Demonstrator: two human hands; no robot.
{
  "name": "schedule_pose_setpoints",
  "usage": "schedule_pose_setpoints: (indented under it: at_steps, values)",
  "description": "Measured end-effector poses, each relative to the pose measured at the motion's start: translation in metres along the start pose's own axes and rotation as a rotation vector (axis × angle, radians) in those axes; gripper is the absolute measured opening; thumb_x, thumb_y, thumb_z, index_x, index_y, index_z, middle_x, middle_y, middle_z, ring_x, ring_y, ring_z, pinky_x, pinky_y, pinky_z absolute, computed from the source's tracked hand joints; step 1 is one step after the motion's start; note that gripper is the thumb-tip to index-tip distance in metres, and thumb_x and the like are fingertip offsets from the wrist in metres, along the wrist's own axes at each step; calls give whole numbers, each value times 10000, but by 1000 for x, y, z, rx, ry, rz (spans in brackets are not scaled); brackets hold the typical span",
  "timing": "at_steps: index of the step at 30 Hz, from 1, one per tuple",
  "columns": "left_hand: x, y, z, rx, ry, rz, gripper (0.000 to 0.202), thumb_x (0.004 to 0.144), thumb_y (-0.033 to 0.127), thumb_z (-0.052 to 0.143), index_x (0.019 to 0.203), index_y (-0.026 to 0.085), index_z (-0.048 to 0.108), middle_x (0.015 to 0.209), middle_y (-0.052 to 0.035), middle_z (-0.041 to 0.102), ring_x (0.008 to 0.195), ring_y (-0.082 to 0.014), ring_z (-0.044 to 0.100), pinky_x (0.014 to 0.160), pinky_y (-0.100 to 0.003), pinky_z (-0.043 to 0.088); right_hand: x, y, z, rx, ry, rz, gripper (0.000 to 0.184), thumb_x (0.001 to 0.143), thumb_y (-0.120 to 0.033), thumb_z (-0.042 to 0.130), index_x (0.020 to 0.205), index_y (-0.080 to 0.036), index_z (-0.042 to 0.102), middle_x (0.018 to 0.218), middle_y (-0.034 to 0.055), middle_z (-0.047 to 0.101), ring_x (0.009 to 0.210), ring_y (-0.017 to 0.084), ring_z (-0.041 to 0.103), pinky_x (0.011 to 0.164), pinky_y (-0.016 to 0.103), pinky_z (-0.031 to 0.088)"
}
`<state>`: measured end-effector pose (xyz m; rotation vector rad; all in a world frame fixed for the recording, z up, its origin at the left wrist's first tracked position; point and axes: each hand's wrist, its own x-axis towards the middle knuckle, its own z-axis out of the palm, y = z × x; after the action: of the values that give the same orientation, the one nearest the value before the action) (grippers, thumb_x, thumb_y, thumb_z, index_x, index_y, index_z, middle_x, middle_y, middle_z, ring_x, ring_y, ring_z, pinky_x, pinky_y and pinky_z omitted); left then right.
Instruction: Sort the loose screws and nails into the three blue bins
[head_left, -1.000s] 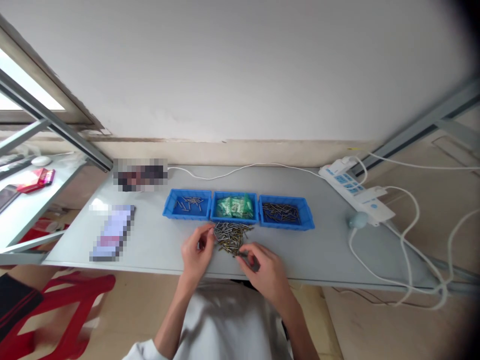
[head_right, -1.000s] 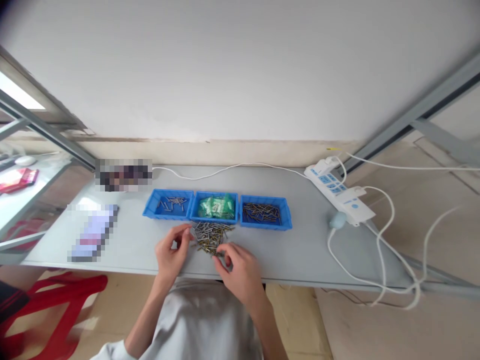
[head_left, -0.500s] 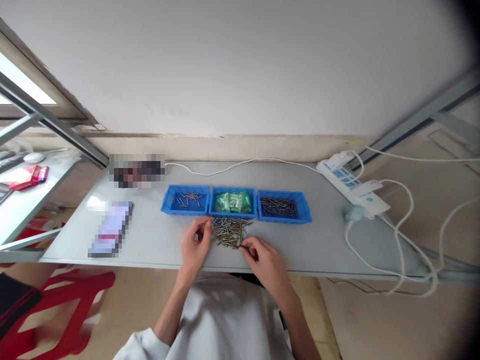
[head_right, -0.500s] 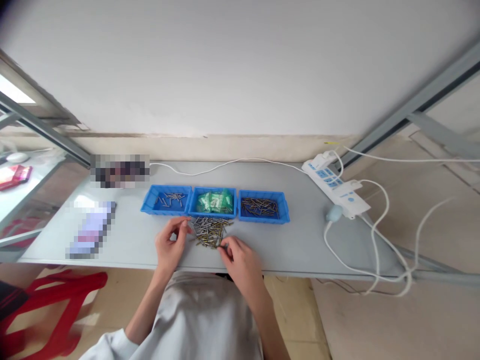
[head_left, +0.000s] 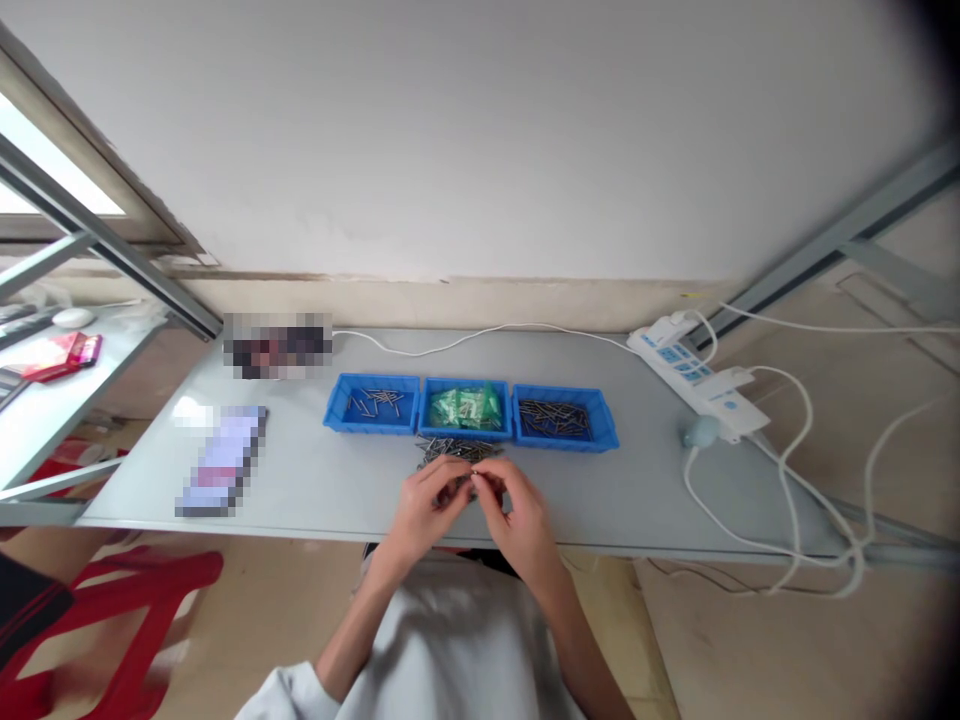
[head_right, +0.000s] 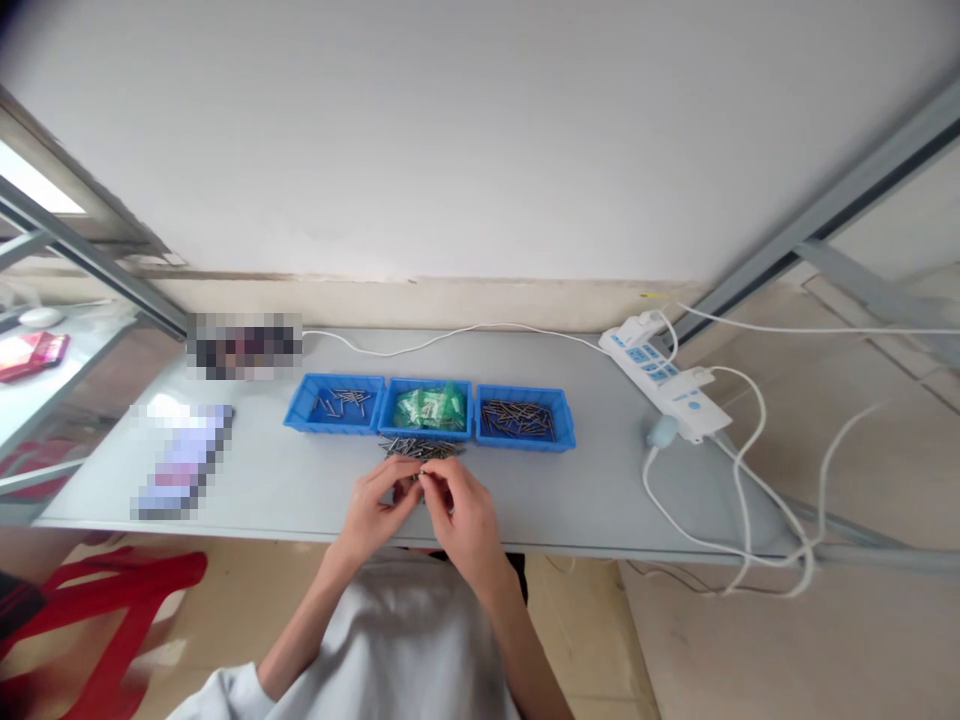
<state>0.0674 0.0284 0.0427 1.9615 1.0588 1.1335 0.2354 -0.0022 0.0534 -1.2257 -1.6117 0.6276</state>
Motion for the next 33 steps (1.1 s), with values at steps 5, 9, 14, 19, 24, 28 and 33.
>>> schedule_pose_setpoints:
  at_steps: [5,9,14,19,24,28,33]
  values:
    - [1,-2,-1,-46,55,-35,125,1001,232,617,1002,202,739,995,-73,755,623,-103,596,584,-217,516,2,3,5,22,-15,-49,131,1084,-250,520,1133,-241,641,894,30,669,730,153,645,685,258,548]
    - [0,-6,-1,-30,34,-60,136,1013,246,614,1002,201,742,997,-72,762,630,-105,590,588,-217,506,-5,9,4,-22,17,-5,149,1065,-269,562,1184,-236,646,921,37,700,692,147,634,666,259,547]
    - [4,-6,0,-17,47,-89,151,1013,269,632,999,207,769,1027,-81,782,619,-108,623,594,-229,530,-11,15,2,4,61,134,159,1069,-286,540,1125,-227,676,924,45,730,737,159,671,693,260,557]
    - [7,-6,-1,-3,38,-80,139,1005,248,641,970,207,769,1012,-78,793,646,-119,661,614,-229,556,-6,12,1,26,51,168,154,1051,-304,564,1078,-227,694,892,35,728,708,155,656,672,256,543]
    - [7,-8,1,16,22,-58,122,995,231,646,963,212,762,989,-75,796,672,-131,685,619,-223,569,-3,11,2,35,50,175,143,1025,-322,597,1064,-223,693,802,17,689,641,146,607,608,246,521]
    - [8,-8,1,24,27,-57,110,979,214,656,942,210,759,974,-71,801,650,-126,680,607,-216,565,-2,14,2,51,45,176,133,1013,-320,620,1065,-227,700,771,0,671,616,138,575,599,243,505]
    - [9,-7,0,23,21,-58,139,988,245,646,902,209,748,939,-68,799,639,-130,678,583,-214,551,1,16,2,60,18,136,136,1021,-310,618,1080,-237,717,801,6,665,633,142,572,617,256,505]
